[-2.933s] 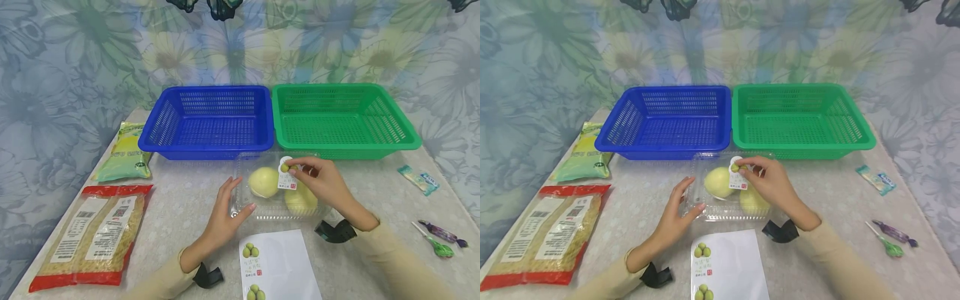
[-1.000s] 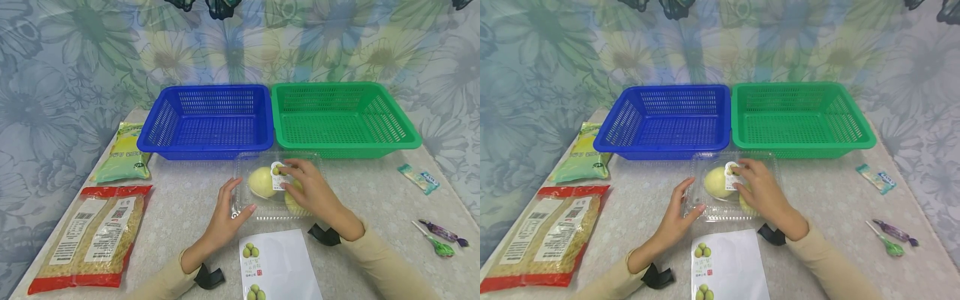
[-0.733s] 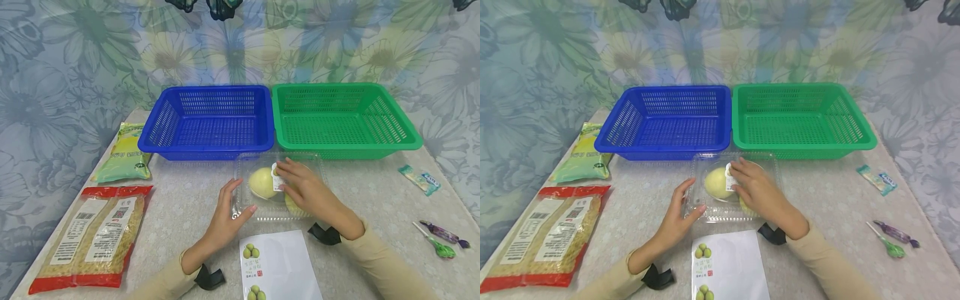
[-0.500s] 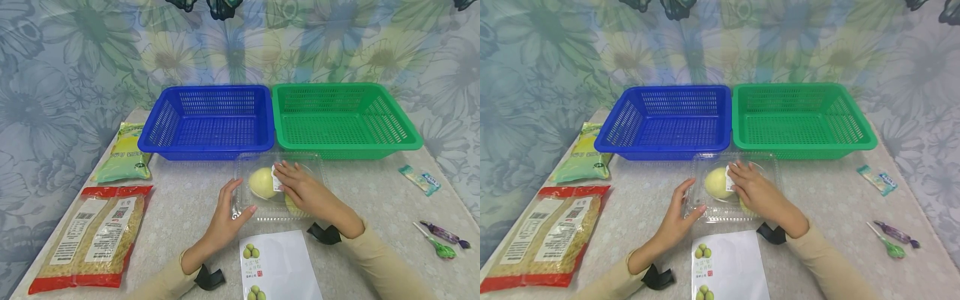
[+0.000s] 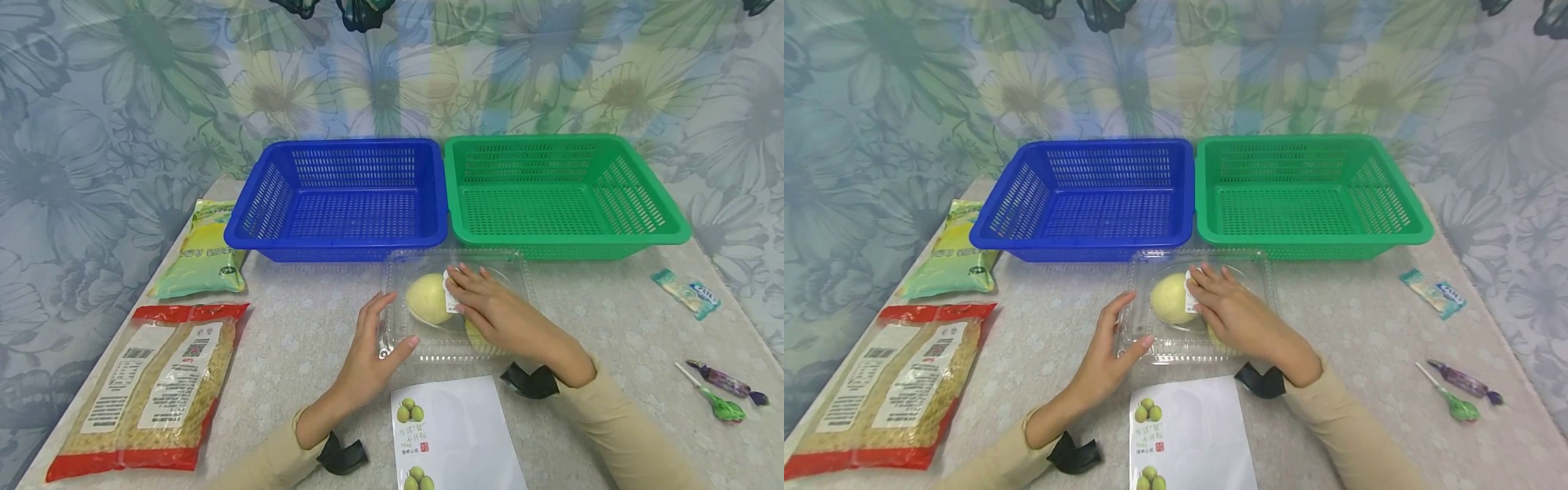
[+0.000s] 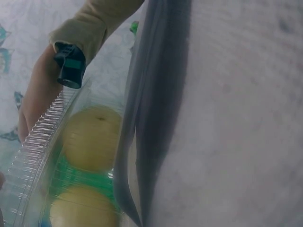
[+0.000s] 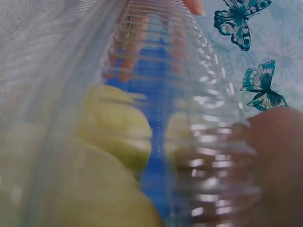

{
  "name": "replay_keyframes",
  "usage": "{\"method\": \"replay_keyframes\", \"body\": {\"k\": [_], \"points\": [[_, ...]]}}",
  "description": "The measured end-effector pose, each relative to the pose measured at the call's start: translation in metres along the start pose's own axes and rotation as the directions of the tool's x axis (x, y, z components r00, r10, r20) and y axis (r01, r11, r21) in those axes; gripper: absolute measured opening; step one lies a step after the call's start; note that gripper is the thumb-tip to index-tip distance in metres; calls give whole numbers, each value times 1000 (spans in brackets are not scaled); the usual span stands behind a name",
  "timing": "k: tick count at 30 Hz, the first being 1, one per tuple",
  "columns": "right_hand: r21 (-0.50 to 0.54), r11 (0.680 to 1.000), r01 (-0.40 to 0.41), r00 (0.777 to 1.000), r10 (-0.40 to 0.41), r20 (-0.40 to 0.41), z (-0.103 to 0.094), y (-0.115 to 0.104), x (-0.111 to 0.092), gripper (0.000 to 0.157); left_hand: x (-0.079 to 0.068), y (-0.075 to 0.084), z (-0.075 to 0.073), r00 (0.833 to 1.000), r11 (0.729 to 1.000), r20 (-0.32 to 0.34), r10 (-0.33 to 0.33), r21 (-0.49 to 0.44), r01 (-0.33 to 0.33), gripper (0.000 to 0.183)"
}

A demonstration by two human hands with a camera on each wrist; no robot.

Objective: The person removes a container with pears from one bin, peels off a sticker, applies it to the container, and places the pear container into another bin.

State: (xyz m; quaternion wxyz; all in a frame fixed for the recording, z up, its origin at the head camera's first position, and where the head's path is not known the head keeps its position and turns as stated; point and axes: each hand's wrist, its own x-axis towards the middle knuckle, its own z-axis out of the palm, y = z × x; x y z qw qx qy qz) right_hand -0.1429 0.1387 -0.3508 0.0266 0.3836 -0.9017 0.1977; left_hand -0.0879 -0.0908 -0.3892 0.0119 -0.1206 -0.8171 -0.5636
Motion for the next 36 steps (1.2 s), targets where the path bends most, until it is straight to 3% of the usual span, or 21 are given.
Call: {"method": "replay_keyframes", "body": {"k": [4,11,17,23,28,32,36], "points": [[59,998,-17,1000,16,21,-1,1,0,43,1,-10,1,1000,1000,-5,11,16,-10,68],[231,971,-54,998,46,36,-3,4,2,35,-2,20,-4,1000,1000,7,-2,-19,2,66],[292,955,-50,998,35,56,-3,5,0,30,-3,25,-6,1000,1000,12,-6,-14,6,64],[301,953,-45,998,28,61,-4,5,0,30,-3,24,-6,1000,1000,19,-10,-15,11,64],[309,947,-89,996,85,26,-6,5,0,38,-3,24,-6,1000,1000,21,-16,-20,17,66],[254,960,-117,992,123,-8,-9,3,-1,42,-2,24,-5,1000,1000,15,-14,-26,14,66],[149,982,-119,993,117,23,-12,3,-6,41,-2,23,-5,1000,999,19,-12,-35,13,67]]}}
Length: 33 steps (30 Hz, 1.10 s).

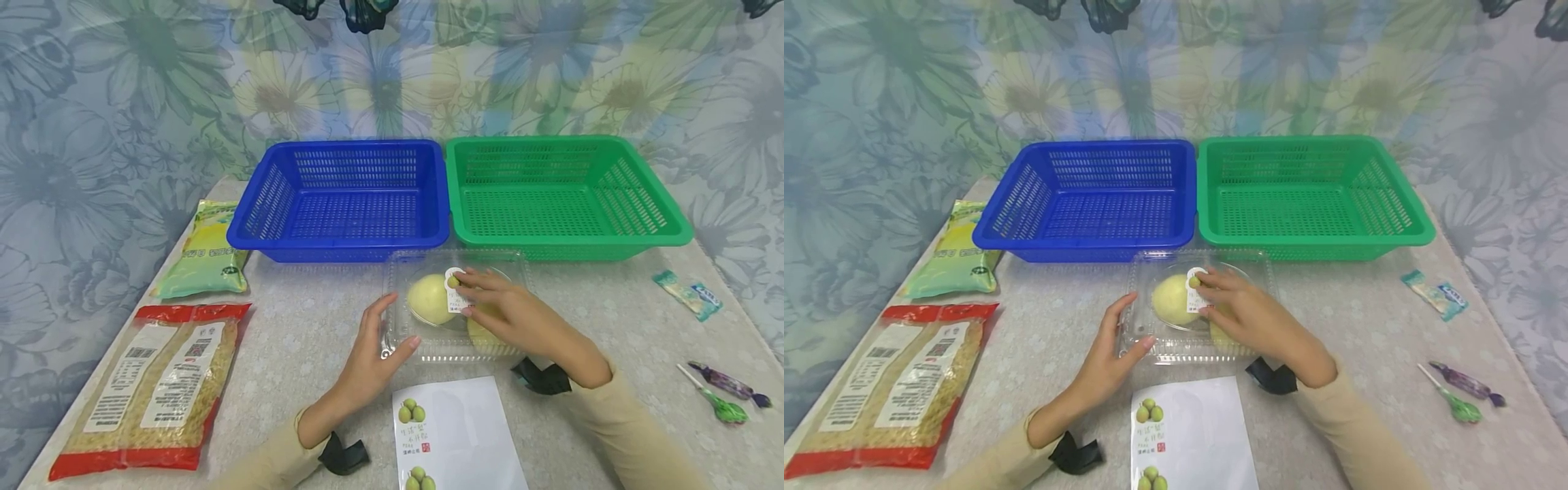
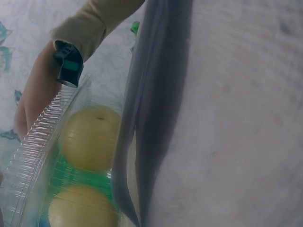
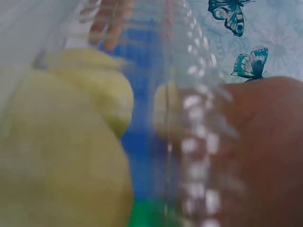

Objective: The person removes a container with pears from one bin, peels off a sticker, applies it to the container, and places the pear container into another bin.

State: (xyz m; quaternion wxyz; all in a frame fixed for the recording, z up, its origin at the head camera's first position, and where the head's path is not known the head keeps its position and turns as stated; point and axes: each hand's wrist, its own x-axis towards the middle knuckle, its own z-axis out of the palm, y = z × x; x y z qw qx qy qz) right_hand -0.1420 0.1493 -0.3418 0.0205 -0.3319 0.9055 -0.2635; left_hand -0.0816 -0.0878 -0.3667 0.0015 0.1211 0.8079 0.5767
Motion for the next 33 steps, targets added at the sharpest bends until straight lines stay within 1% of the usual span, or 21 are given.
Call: {"method": "replay_keyframes", "body": {"k": [3,5,8,10,15,22,25,27,29,31,33], "points": [[-46,999,10,1000,-9,30,-4,1,-4,40,0,-1,0,1000,1000,3,1,-4,-1,67],[-47,999,17,999,-15,42,-8,3,-7,38,0,-1,0,1000,1000,5,1,-2,-1,67],[-9,1000,25,998,-24,64,-12,8,-10,34,1,-1,0,1000,1000,7,-5,5,5,67],[35,999,36,996,-39,81,-15,11,-11,31,0,0,0,1000,1000,9,-11,9,11,67],[117,991,62,991,-76,111,-17,19,-12,28,0,1,0,1000,1000,13,-18,9,18,67],[173,985,29,989,-53,135,-19,22,-13,29,0,2,-1,1000,1000,12,-20,13,20,67],[191,981,20,990,-46,134,-19,22,-14,27,0,2,-1,1000,1000,15,-21,16,21,67],[185,982,28,993,-48,106,-19,22,-14,26,0,1,-1,1000,1000,14,-20,16,20,67],[172,985,22,998,-31,50,-18,23,-15,27,-1,1,-1,1000,1000,13,-15,18,15,67],[138,990,17,999,-12,-37,-18,25,-16,29,0,0,-1,1000,1000,12,-15,16,15,68],[110,994,-7,991,22,-132,-17,29,-17,30,-1,0,0,1000,1000,12,-20,15,19,68]]}}
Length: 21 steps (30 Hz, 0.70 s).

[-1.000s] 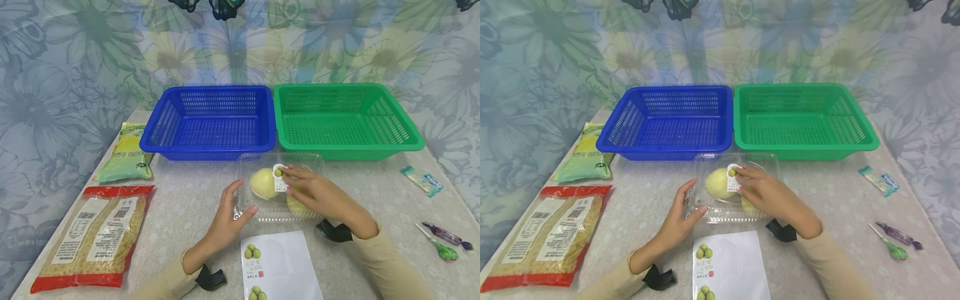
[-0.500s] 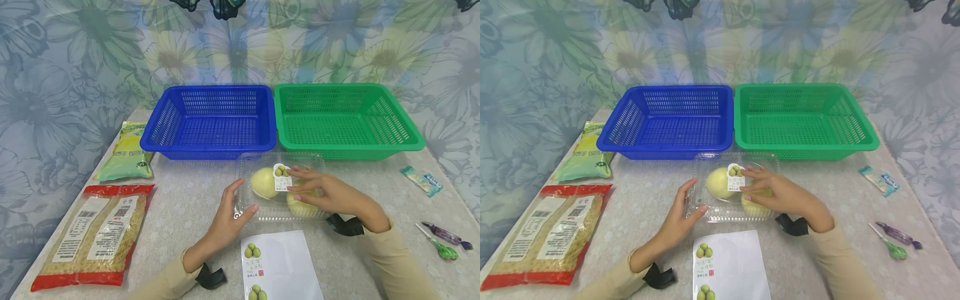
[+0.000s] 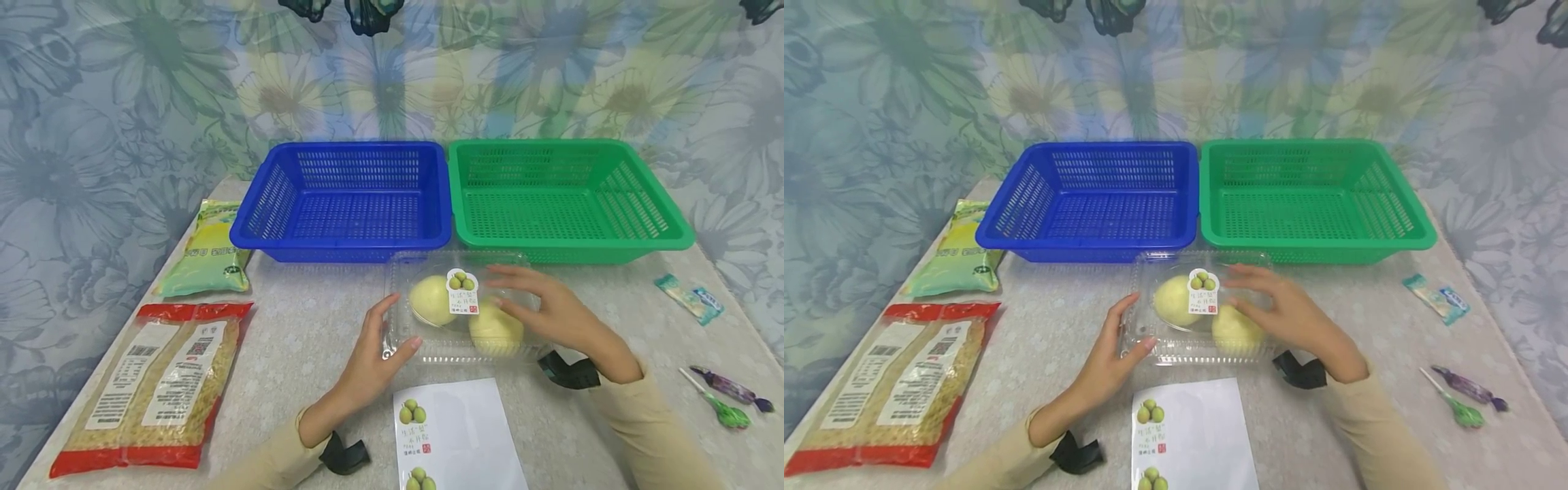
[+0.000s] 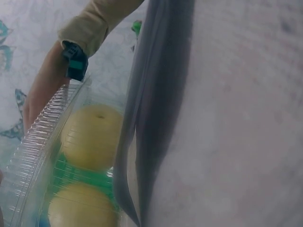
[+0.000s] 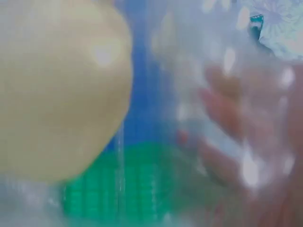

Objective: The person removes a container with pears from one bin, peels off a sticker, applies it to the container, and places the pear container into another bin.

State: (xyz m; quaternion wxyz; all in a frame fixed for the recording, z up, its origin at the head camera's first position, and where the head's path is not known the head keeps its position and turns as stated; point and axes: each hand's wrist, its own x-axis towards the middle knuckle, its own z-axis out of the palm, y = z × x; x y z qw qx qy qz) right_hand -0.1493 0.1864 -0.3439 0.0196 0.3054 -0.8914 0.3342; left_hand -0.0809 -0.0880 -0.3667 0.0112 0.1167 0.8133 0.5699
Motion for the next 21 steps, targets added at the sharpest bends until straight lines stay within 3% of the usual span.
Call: {"method": "replay_keyframes", "body": {"k": [4,7,11,15,21], "points": [[5,999,-53,989,54,-139,-2,9,-6,34,0,0,0,1000,1000,5,-5,3,5,69],[58,992,-112,980,120,-160,-3,14,-16,43,0,0,-1,1000,1000,6,1,6,-1,68],[120,975,-189,976,199,-85,-3,22,-35,53,0,0,0,1000,1000,-5,10,13,-10,67],[180,949,-258,966,255,41,2,27,-50,59,0,0,0,1000,1000,-14,22,21,-22,66],[255,913,-317,947,289,144,12,29,-57,65,0,-1,0,999,999,-8,31,24,-31,67]]}}
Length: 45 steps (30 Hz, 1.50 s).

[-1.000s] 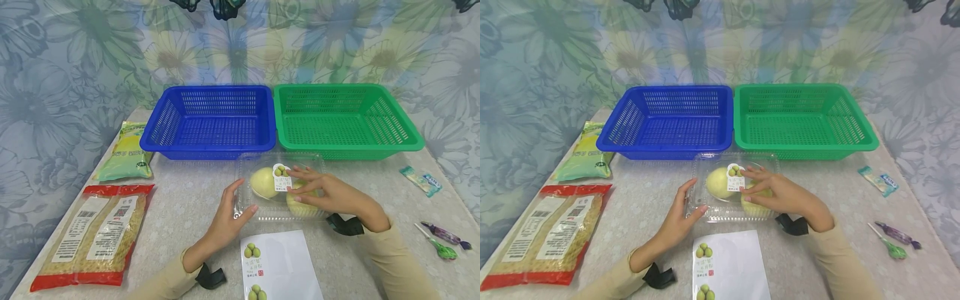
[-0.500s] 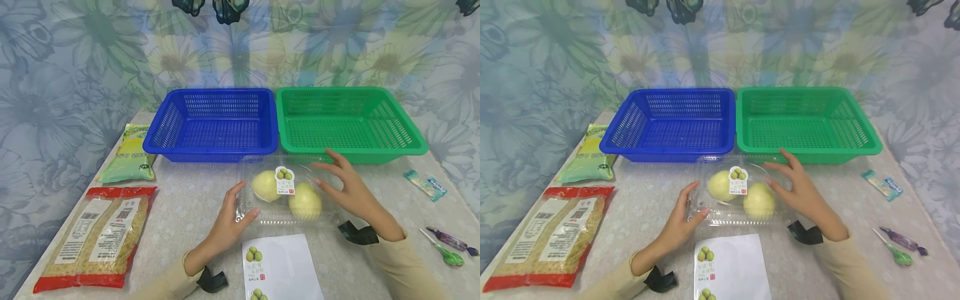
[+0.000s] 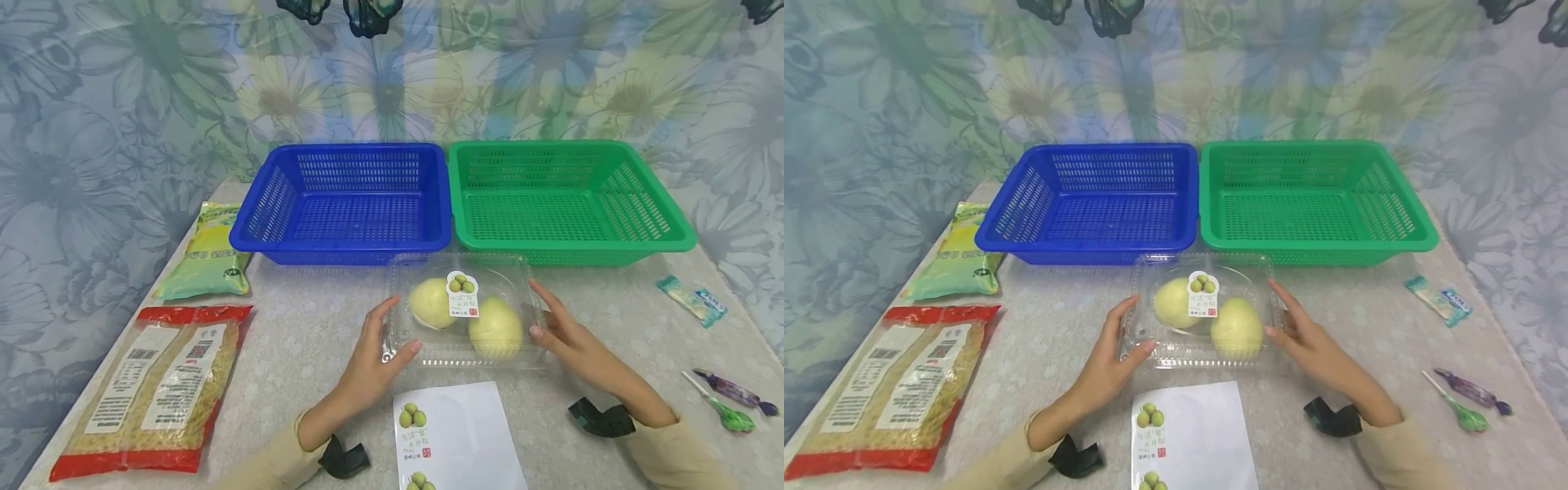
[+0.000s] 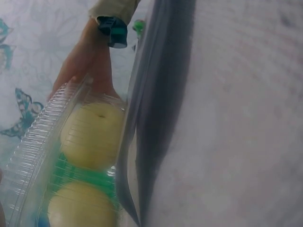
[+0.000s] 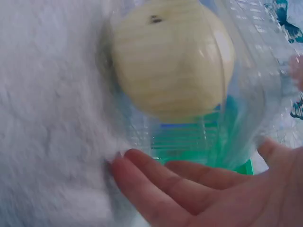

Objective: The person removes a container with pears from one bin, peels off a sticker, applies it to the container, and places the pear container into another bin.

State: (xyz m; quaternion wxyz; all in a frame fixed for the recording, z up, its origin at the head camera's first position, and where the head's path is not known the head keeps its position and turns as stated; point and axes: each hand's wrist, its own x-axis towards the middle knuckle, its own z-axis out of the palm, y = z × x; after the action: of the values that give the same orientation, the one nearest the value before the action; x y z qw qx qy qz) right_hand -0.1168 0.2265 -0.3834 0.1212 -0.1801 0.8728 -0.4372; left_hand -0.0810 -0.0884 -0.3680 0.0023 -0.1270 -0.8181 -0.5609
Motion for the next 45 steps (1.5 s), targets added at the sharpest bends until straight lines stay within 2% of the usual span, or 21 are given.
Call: {"method": "replay_keyframes", "body": {"k": [5,7,12,16,19,23,27,30,34,36,38,41,43,45], "points": [[-37,999,2,998,-4,-69,9,-6,1,63,-1,-6,-1,1000,1000,4,11,-10,-11,68],[-44,999,15,995,-19,-96,13,-9,1,59,0,-15,-1,1000,1000,0,17,-11,-17,69],[-14,999,29,988,-30,-153,21,-13,0,48,2,-37,1,999,999,-13,37,25,-37,71],[1,1000,1,980,0,-200,24,-15,-2,43,2,-42,0,998,997,-8,58,58,-58,71],[21,1000,-18,976,22,-215,25,-17,-4,42,1,-40,-3,998,995,24,50,86,-52,70],[19,999,-42,973,45,-228,23,-19,-7,42,1,-35,-11,994,990,109,-6,142,-10,72],[40,997,-66,972,73,-221,19,-23,-14,41,1,-28,-22,975,979,217,-45,204,0,74],[67,995,-79,976,91,-199,14,-26,-21,40,4,-22,-32,953,972,301,-39,234,-34,73],[73,992,-102,972,115,-205,6,-31,-31,40,10,-16,-45,919,976,393,29,188,-111,64],[76,991,-108,965,123,-234,1,-32,-36,40,16,-12,-49,911,979,405,76,144,-146,59],[111,990,-85,959,112,-261,-6,-33,-41,40,24,-9,-51,916,981,382,120,96,-168,54],[161,986,-41,948,89,-305,-19,-29,-50,40,38,-3,-47,934,982,323,150,58,-178,48],[148,988,-44,935,93,-342,-28,-28,-55,40,49,-1,-40,942,983,297,154,49,-177,45],[89,992,-85,910,114,-399,-37,-28,-57,39,60,0,-32,946,985,296,133,66,-159,45]]}}
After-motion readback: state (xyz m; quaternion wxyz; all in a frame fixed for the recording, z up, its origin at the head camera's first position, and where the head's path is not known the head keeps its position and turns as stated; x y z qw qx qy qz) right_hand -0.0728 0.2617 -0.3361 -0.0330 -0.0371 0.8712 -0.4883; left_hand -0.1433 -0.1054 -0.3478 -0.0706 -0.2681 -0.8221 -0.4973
